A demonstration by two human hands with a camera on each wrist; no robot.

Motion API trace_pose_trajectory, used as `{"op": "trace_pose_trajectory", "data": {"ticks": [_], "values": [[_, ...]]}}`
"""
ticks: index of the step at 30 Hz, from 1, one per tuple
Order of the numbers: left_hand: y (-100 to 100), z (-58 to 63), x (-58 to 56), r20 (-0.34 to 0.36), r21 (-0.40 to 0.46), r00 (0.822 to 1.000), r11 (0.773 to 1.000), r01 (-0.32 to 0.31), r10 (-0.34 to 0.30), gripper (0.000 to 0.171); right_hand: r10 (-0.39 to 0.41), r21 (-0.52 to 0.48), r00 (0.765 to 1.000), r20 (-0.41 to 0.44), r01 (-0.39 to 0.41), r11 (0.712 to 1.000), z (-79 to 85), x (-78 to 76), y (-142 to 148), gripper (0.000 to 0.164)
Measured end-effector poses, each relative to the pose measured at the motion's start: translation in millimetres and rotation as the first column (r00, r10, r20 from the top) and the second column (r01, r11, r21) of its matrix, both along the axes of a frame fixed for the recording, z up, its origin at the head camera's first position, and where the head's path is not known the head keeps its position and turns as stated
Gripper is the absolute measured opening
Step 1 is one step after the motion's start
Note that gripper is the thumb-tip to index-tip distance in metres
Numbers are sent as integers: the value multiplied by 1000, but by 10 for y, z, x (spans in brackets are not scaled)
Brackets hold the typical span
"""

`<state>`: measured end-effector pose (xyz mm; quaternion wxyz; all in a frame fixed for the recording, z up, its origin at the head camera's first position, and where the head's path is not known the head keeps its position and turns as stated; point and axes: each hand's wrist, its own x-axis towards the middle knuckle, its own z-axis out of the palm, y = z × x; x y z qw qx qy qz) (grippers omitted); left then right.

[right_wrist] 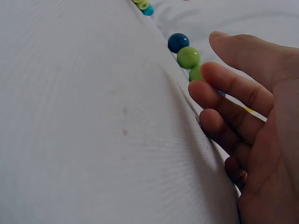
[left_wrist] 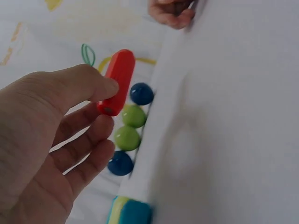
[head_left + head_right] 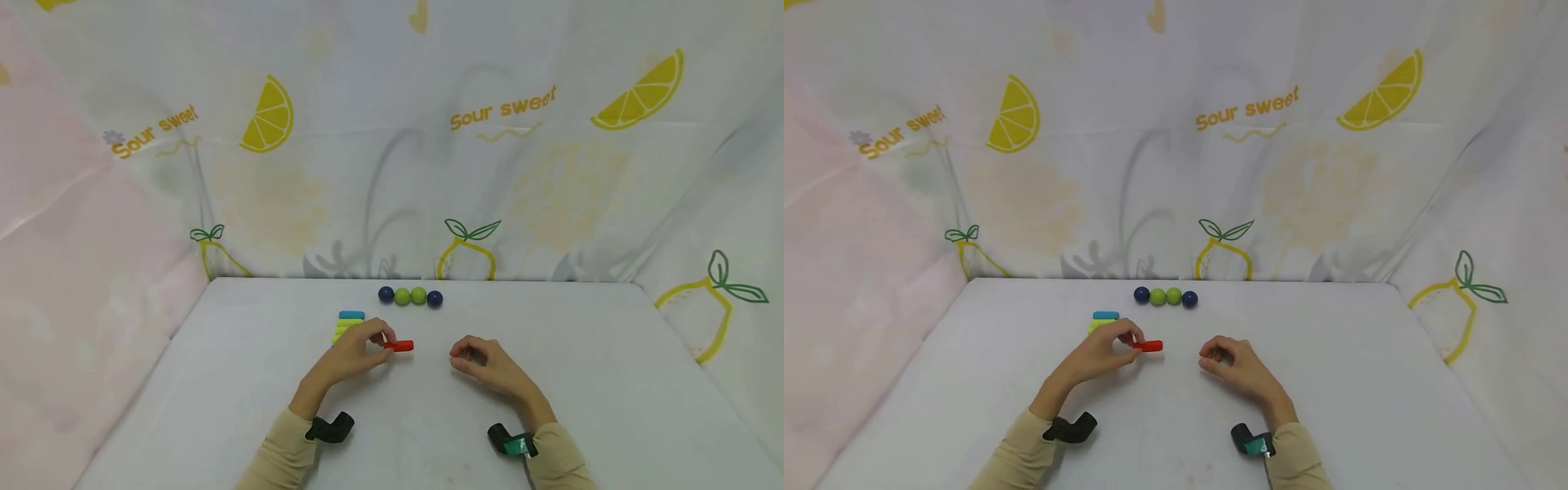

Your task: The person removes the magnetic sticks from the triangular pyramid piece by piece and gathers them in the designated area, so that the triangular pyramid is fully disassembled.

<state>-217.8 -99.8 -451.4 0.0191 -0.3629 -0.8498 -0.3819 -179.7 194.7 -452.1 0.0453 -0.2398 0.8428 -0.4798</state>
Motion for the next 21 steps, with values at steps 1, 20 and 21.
{"op": "trace_pose_trajectory", "data": {"ticks": [1, 20, 21], "values": [[-59, 33, -6, 12, -10, 1000, 1000, -1, 1, 17, 2, -2, 1000, -8, -2, 1000, -4, -5, 0, 11], [-825, 232, 2, 237, -259, 968, 966, -22, 86, 14, 6, -8, 998, -60, -7, 1000, -351, -146, 85, 8], [-832, 228, 4, 239, -261, 967, 965, -24, 88, 13, 7, -8, 998, -58, -8, 1000, -345, -146, 82, 8]]}}
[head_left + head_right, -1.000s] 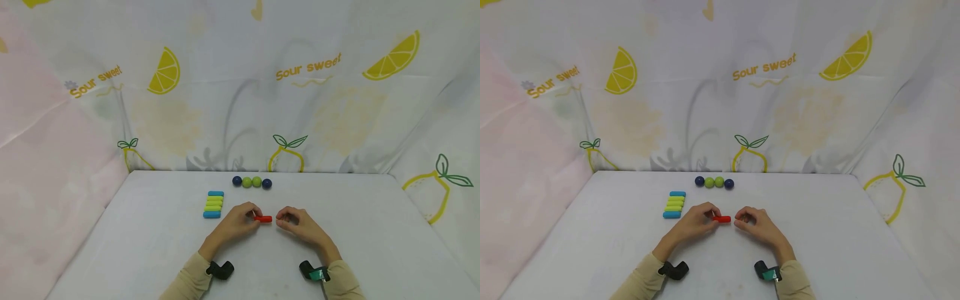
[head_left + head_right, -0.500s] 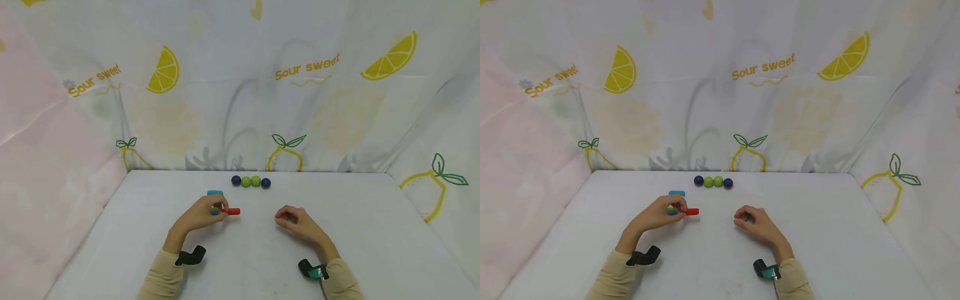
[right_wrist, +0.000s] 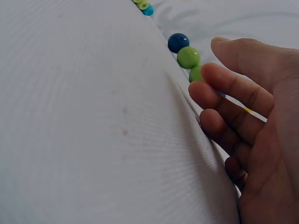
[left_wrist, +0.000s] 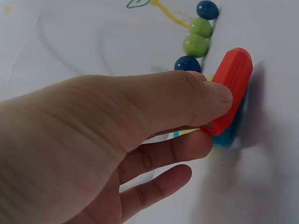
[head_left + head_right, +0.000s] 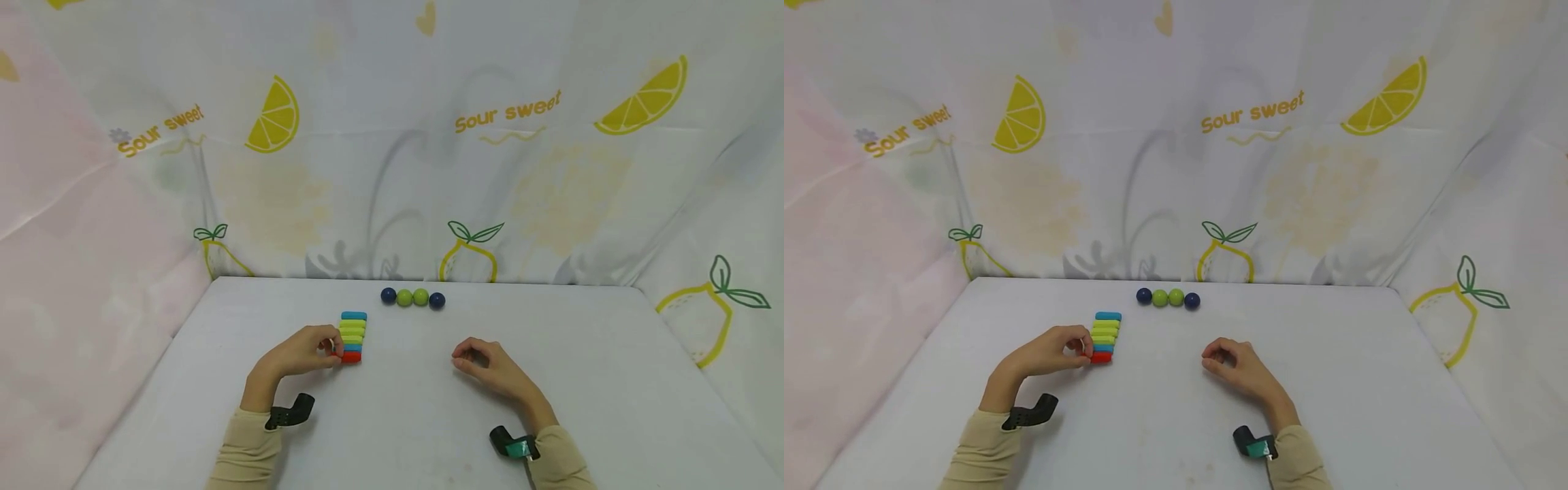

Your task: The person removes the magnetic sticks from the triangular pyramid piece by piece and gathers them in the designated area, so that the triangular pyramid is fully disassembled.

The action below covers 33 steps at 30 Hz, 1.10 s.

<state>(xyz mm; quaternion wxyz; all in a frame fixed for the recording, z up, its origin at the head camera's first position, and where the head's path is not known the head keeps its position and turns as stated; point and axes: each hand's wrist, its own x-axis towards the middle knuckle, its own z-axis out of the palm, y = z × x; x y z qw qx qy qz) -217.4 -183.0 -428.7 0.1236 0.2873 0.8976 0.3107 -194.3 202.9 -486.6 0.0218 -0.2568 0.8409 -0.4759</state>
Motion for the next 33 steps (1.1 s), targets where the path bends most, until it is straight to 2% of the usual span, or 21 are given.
{"op": "trace_pose_trajectory", "data": {"ticks": [9, 17, 23, 29, 33], "values": [[-41, -37, -6, 12, -13, 999, 999, -43, 43, 15, -11, -8, 1000, 8, 11, 1000, 29, 17, -34, 7], [-62, -71, 8, -12, 12, 999, 999, -42, 42, 14, 10, -17, 1000, 11, -10, 1000, 232, 94, -100, 9], [-56, -59, 6, -18, 17, 999, 999, -46, 47, 13, -5, -5, 1000, -2, 5, 1000, 41, 16, -61, 8], [92, -74, 11, -123, -8, 988, 995, -95, 93, 7, -7, -6, 1000, 6, 7, 1000, -23, -10, -22, 8], [318, -110, 22, -227, -3, 967, 992, -124, 120, 6, -15, 3, 1000, 10, 15, 1000, 0, 1, -22, 10]]}}
